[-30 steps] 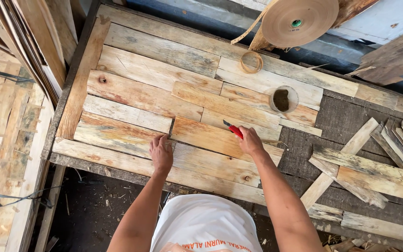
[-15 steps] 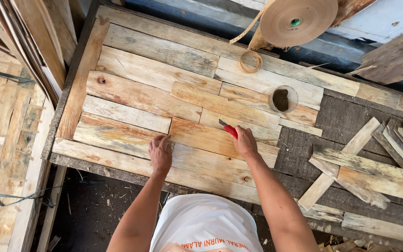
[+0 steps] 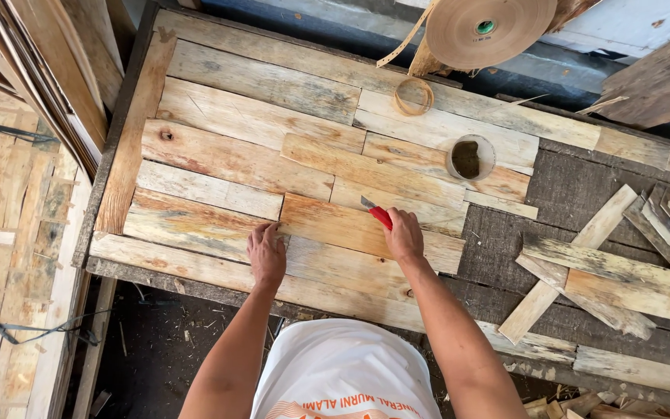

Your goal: Assembling and trimming wooden planks for a project.

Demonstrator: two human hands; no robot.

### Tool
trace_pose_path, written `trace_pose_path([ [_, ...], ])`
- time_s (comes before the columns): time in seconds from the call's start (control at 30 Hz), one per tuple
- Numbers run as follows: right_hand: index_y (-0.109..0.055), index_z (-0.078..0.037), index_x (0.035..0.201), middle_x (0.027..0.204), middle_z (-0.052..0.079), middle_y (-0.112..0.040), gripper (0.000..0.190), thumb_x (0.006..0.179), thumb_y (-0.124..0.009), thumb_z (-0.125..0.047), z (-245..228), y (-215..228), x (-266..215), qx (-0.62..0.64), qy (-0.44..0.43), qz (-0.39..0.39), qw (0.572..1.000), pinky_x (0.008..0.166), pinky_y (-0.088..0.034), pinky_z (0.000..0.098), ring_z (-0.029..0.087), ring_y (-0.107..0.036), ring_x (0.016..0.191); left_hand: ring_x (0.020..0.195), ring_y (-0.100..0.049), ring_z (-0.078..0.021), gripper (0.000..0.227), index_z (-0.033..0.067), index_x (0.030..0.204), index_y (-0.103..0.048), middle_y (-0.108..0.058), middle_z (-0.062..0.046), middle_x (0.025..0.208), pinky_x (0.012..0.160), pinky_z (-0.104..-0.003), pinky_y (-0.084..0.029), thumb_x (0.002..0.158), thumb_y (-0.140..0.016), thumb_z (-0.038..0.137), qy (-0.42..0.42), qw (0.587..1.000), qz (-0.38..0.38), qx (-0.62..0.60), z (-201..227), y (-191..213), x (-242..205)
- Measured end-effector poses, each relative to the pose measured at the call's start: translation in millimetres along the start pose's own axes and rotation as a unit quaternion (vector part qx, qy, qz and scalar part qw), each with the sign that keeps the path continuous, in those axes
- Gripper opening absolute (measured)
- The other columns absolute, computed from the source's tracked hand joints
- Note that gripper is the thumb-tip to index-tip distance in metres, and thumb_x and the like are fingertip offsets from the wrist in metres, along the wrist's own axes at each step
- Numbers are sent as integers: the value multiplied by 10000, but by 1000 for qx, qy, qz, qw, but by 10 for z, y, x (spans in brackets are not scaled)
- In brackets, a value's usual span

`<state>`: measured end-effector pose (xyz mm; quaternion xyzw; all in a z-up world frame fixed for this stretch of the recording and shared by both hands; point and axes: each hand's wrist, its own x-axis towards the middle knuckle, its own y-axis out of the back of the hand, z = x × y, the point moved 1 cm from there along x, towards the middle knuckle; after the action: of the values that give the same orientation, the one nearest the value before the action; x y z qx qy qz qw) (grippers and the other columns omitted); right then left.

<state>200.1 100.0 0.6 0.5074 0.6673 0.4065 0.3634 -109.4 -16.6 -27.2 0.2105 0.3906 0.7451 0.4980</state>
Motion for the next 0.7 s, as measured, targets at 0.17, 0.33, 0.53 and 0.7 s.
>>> trace_pose_path([
  [0.17, -646, -63, 1056, 964, 158, -697, 268, 817, -767, -75, -36, 31, -8, 27, -3, 11, 1000, 814, -520, 492, 389, -621, 899, 1312, -462, -338, 407, 163, 1318, -644, -558, -67, 1364, 1107, -497, -349, 912, -662, 145, 5, 1000, 2, 6, -55, -39, 11],
  [0.33, -644, -58, 1017, 959, 153, -696, 241, 818, -776, -89, 36, -49, -26, 12, -6, 21, 1000, 821, -521, 490, 384, -622, 917, 1301, -468, -329, 370, 171, 1295, -663, -559, -64, 1357, 1106, -501, -341, 926, -681, 180, 15, 1000, 1, 12, 8, -30, 19],
  [0.53, -659, -60, 1026, 950, 150, -691, 254, 805, -781, -82, 25, -34, -53, 30, 10, 49, 998, 826, -517, 481, 376, -620, 908, 1280, -478, -316, 322, 191, 1242, -694, -564, -57, 1341, 1080, -501, -347, 924, -701, 241, 30, 999, 21, 20, -16, -106, 46],
  [0.7, -667, -76, 1011, 942, 128, -686, 248, 792, -783, -72, 20, 4, -79, 34, 25, 64, 997, 828, -514, 471, 362, -615, 909, 1285, -467, -329, 310, 184, 1230, -701, -567, -70, 1329, 1063, -501, -352, 930, -704, 263, 32, 999, 28, 21, -7, -121, 50],
])
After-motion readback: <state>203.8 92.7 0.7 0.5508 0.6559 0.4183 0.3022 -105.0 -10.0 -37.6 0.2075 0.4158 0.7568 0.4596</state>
